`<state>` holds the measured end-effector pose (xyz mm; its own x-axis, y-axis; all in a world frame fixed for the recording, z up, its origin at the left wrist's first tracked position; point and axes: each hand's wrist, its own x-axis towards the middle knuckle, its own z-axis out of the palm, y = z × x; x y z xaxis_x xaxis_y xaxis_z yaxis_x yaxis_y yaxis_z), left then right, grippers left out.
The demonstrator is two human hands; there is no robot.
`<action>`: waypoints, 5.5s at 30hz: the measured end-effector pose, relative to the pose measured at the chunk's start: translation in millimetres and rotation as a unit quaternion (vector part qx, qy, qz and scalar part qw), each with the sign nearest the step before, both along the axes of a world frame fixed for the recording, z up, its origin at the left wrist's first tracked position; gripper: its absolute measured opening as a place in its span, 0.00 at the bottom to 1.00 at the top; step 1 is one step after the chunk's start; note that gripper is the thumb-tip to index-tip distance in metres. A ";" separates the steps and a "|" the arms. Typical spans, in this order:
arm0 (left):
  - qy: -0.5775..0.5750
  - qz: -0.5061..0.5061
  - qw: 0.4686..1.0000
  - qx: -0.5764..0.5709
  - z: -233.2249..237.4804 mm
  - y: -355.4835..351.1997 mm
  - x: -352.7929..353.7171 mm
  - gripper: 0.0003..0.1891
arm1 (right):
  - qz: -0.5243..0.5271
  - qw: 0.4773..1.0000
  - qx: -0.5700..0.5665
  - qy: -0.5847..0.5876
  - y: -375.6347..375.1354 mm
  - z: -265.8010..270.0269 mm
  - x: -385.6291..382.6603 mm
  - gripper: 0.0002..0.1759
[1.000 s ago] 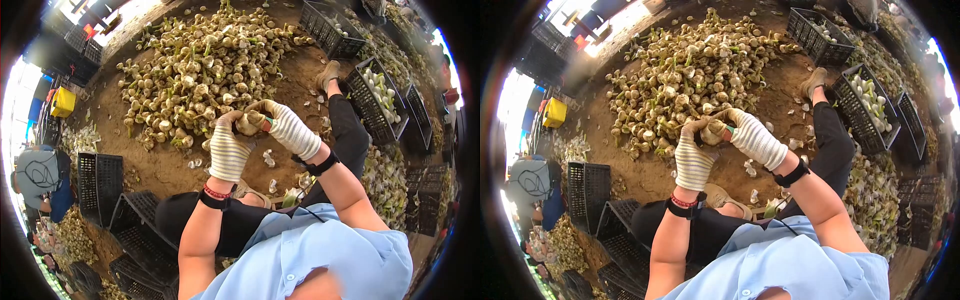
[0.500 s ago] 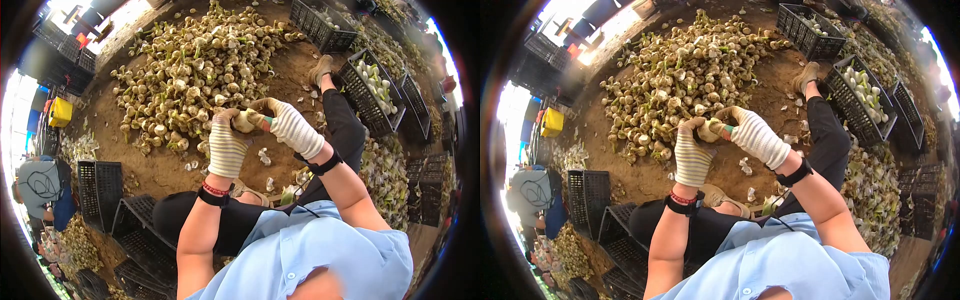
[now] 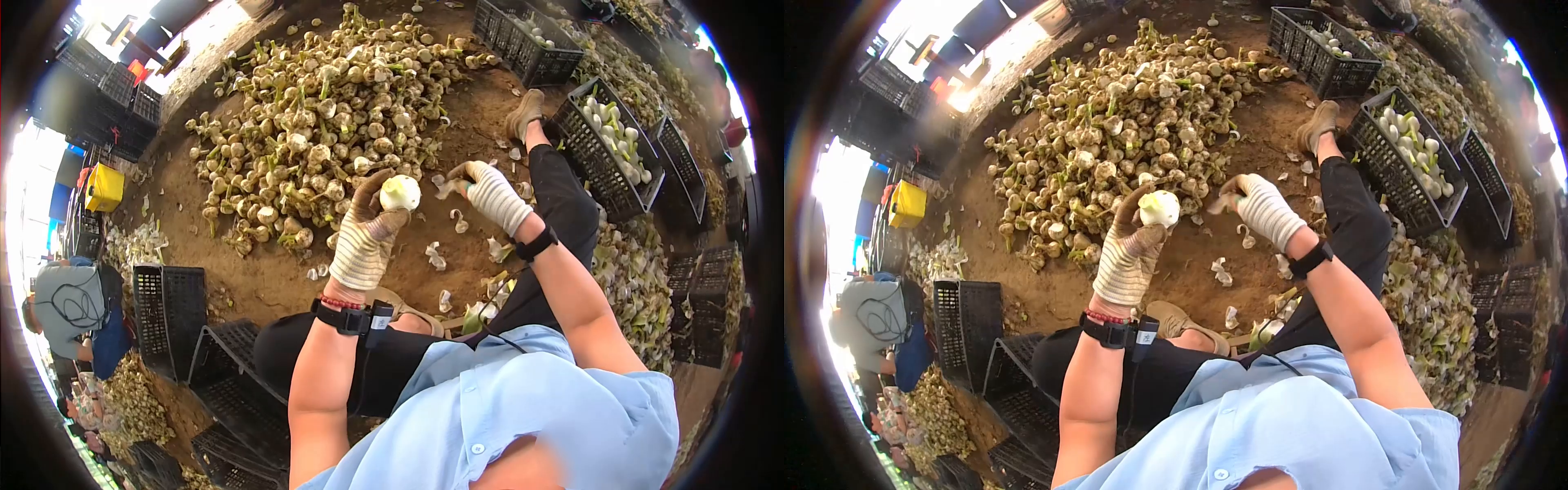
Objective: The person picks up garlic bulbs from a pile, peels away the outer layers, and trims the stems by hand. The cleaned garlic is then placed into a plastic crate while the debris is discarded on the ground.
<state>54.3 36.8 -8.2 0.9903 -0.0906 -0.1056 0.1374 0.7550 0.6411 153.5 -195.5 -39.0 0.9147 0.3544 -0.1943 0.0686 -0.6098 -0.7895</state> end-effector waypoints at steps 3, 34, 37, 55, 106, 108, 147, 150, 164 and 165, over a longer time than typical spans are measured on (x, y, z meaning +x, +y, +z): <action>0.006 0.013 0.999 0.051 2.3 -4.5 2.1 0.33 | 0.043 0.993 -0.010 -0.113 2.5 15.3 -20.6 0.22; -0.007 0.036 0.992 0.121 1.3 -14.3 3.9 0.33 | 0.204 0.919 0.006 -0.336 39.7 92.0 -34.2 0.14; 0.022 0.032 0.995 0.095 3.9 -14.0 2.1 0.32 | 0.181 0.918 -0.014 -0.352 46.2 92.0 -39.6 0.11; 0.011 -0.018 0.999 0.029 1.8 -13.6 4.4 0.32 | 0.149 0.930 0.038 -0.335 40.4 98.6 -46.8 0.14; -0.230 0.010 0.874 0.427 -1.9 -30.1 -11.9 0.63 | 0.112 0.964 -0.039 -0.238 4.6 55.8 -22.4 0.13; -0.230 0.009 0.857 0.462 -9.8 -29.1 -10.3 0.63 | 0.119 0.948 -0.206 -0.213 -18.3 28.7 -3.8 0.15; 0.163 0.000 0.957 0.239 -28.3 -46.6 62.1 0.21 | -0.072 0.933 0.351 -0.030 -129.7 18.2 143.5 0.15; 0.174 0.007 0.957 0.232 -30.7 -44.0 51.9 0.21 | -0.037 0.892 0.417 0.171 -98.6 45.6 22.2 0.24; 0.016 0.140 0.961 0.238 63.7 13.8 2.4 0.19 | -0.203 0.976 0.064 0.044 -383.7 75.8 -103.5 0.25; 0.003 0.175 0.954 0.245 67.1 27.9 -3.0 0.19 | -0.197 0.979 0.037 0.019 -374.3 78.1 -90.6 0.25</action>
